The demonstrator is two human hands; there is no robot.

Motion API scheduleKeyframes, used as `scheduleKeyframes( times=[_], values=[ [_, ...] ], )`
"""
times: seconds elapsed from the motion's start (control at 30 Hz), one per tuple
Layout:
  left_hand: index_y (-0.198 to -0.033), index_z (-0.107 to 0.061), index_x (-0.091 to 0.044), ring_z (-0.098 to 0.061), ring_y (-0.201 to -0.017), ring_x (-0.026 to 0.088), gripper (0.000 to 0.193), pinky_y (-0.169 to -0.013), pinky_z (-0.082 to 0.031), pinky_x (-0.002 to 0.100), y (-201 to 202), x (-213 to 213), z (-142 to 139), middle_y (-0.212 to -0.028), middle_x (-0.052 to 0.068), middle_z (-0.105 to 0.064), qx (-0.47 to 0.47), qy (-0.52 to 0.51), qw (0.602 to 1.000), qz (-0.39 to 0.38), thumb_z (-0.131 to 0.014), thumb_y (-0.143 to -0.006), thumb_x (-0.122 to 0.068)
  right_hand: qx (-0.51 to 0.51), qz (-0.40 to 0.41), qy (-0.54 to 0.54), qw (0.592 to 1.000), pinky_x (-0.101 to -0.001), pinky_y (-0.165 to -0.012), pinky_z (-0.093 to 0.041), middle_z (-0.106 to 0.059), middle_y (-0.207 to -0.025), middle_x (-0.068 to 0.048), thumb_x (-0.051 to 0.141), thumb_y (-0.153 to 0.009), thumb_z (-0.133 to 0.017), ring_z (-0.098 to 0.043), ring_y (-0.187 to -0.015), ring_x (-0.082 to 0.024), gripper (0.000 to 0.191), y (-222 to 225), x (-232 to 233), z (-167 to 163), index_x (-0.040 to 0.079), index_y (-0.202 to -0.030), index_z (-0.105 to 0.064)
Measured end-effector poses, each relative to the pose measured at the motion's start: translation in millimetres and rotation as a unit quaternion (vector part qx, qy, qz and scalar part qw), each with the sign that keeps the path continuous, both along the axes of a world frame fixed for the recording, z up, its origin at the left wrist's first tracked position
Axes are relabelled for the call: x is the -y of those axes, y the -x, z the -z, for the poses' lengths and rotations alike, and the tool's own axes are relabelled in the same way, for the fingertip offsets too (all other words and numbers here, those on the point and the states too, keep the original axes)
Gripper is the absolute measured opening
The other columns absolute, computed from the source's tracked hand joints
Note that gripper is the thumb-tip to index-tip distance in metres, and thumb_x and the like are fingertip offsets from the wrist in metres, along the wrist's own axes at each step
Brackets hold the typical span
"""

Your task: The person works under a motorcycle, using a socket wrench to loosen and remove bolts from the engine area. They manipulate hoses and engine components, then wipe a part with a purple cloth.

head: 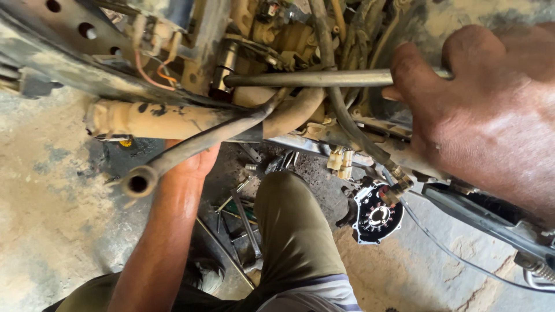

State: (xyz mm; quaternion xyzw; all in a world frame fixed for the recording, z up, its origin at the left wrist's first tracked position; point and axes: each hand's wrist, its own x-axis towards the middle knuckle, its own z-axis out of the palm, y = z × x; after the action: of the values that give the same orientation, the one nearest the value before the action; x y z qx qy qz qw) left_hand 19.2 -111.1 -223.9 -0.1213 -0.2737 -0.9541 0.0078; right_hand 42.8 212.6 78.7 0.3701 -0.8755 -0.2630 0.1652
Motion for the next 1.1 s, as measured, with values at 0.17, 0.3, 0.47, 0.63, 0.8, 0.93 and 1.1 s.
scheduleKeyframes(
  times=[0.17,0.3,0.47,0.63,0.8,0.93,1.1],
  values=[
    [-0.143,-0.058,-0.011,-0.058,-0.138,0.023,0.047,-0.127,-0.043,0.049,1.3,-1.3,8.7,-0.146,0.005,-0.062,0.016,-0.018,0.999,-0.023,-0.066,-0.105,-0.038,-0.011,-0.008,-0.024,1.0,-0.031,-0.041,-0.047,-0.062,-0.064,-0.012,0.046,-0.087,-0.073,-0.062,-0.049,-0.017,0.054,1.8,0.8,-2.3,0.008,-0.124,-0.076],
    [-0.134,-0.062,-0.009,-0.065,-0.124,0.022,0.036,-0.119,-0.047,0.045,2.0,-0.3,20.0,-0.131,0.004,-0.069,0.013,-0.038,0.999,-0.02,-0.067,-0.111,-0.035,-0.046,0.019,-0.071,0.996,-0.0292,-0.043,-0.049,-0.063,-0.065,-0.006,0.047,-0.091,-0.07,-0.062,-0.05,-0.012,0.04,-3.3,-2.2,-1.1,0.015,-0.115,-0.076],
    [-0.131,-0.063,-0.013,-0.069,-0.119,0.023,0.036,-0.111,-0.055,0.046,4.5,-4.0,23.2,-0.126,0.003,-0.072,0.011,-0.045,0.998,-0.032,-0.07,-0.103,-0.035,-0.045,0.004,-0.098,0.994,-0.0279,-0.039,-0.047,-0.061,-0.059,-0.004,0.045,-0.095,-0.064,-0.059,-0.045,-0.009,0.043,-5.3,2.3,-5.1,0.012,-0.12,-0.077],
    [-0.131,-0.063,-0.01,-0.07,-0.111,0.025,0.036,-0.096,-0.061,0.044,4.4,-8.4,9.9,-0.121,0.007,-0.072,0.046,-0.114,0.992,-0.021,-0.073,-0.101,-0.025,-0.076,-0.01,-0.116,0.99,-0.0257,-0.038,-0.046,-0.06,-0.058,-0.003,0.044,-0.095,-0.062,-0.06,-0.046,-0.009,0.042,-7.1,6.5,-9.7,0.011,-0.117,-0.077],
    [-0.129,-0.062,-0.009,-0.07,-0.11,0.027,0.041,-0.101,-0.058,0.049,0.0,-12.9,-4.4,-0.117,0.008,-0.07,-0.001,-0.063,0.997,-0.043,-0.079,-0.092,-0.012,-0.11,-0.048,-0.1,0.988,-0.025,-0.04,-0.045,-0.056,-0.054,-0.001,0.04,-0.098,-0.063,-0.058,-0.045,-0.008,0.035,-8.0,2.3,-10.4,0.009,-0.107,-0.077],
    [-0.127,-0.061,-0.01,-0.07,-0.11,0.026,0.045,-0.106,-0.055,0.05,-1.4,-17.4,-8.6,-0.116,0.007,-0.07,0.013,-0.055,0.996,-0.067,-0.081,-0.086,-0.008,-0.055,-0.061,-0.099,0.992,-0.024,-0.034,-0.042,-0.053,-0.05,0.004,0.046,-0.101,-0.059,-0.053,-0.038,-0.005,0.04,1.2,-3.1,-11.2,0.01,-0.104,-0.076],
    [-0.121,-0.065,-0.001,-0.07,-0.109,0.027,0.036,-0.109,-0.054,0.048,-2.9,-27.9,-1.4,-0.114,0.011,-0.072,-0.022,-0.07,0.994,-0.076,-0.082,-0.092,-0.01,-0.029,-0.307,-0.047,0.95,-0.0316,-0.039,-0.049,-0.061,-0.058,-0.009,0.037,-0.093,-0.068,-0.063,-0.047,-0.018,0.042,25.3,-12.5,-22.7,-0.002,-0.108,-0.074]
  ],
)
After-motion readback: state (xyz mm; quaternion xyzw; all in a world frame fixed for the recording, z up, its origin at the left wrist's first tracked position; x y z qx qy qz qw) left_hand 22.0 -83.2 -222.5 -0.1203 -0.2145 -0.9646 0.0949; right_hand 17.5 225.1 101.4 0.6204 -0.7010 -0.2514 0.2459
